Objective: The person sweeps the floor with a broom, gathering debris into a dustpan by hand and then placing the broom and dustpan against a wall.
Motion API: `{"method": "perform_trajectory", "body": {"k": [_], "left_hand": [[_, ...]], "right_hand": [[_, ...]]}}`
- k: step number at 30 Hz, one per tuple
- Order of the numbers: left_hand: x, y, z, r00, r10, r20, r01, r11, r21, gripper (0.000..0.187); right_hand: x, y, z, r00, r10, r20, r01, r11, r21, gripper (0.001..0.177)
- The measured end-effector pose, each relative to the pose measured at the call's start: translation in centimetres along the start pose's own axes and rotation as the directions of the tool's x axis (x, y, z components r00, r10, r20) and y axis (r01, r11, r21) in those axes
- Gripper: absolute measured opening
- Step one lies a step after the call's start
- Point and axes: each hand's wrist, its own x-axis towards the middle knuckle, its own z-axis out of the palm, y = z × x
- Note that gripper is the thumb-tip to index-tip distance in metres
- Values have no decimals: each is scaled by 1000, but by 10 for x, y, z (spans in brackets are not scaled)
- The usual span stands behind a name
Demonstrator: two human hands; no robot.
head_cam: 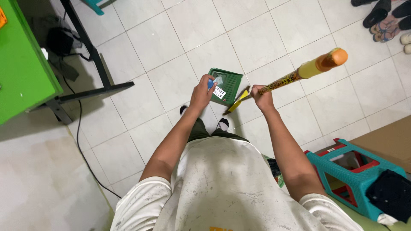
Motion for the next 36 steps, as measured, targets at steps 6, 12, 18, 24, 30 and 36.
{"method": "perform_trajectory", "body": {"k": [6, 12, 18, 24, 30, 36], "left_hand": [[44, -2, 4, 991, 106, 82, -105, 994, -8, 19], [98, -12, -2, 975, 138, 172, -136, 990, -22, 19], [156, -16, -26, 936, 139, 325, -134, 990, -39, 20], [217, -20, -50, 892, 168, 420, -156, 986, -61, 20], [259, -34, -69, 857, 170, 486, -143, 985, -93, 27], [292, -51, -70, 831, 223, 510, -203, 975, -96, 26]], "right_hand": [[16, -4, -4, 997, 66, -40, -64, 997, 44, 31], [40, -18, 2, 989, 93, -117, -85, 994, 67, 32], [64, -42, 11, 957, 194, -215, -185, 981, 61, 32], [86, -62, 28, 918, 230, -324, -220, 973, 67, 32], [107, -72, 45, 894, 205, -398, -200, 978, 54, 32], [120, -88, 55, 879, 150, -452, -144, 988, 47, 44]]}}
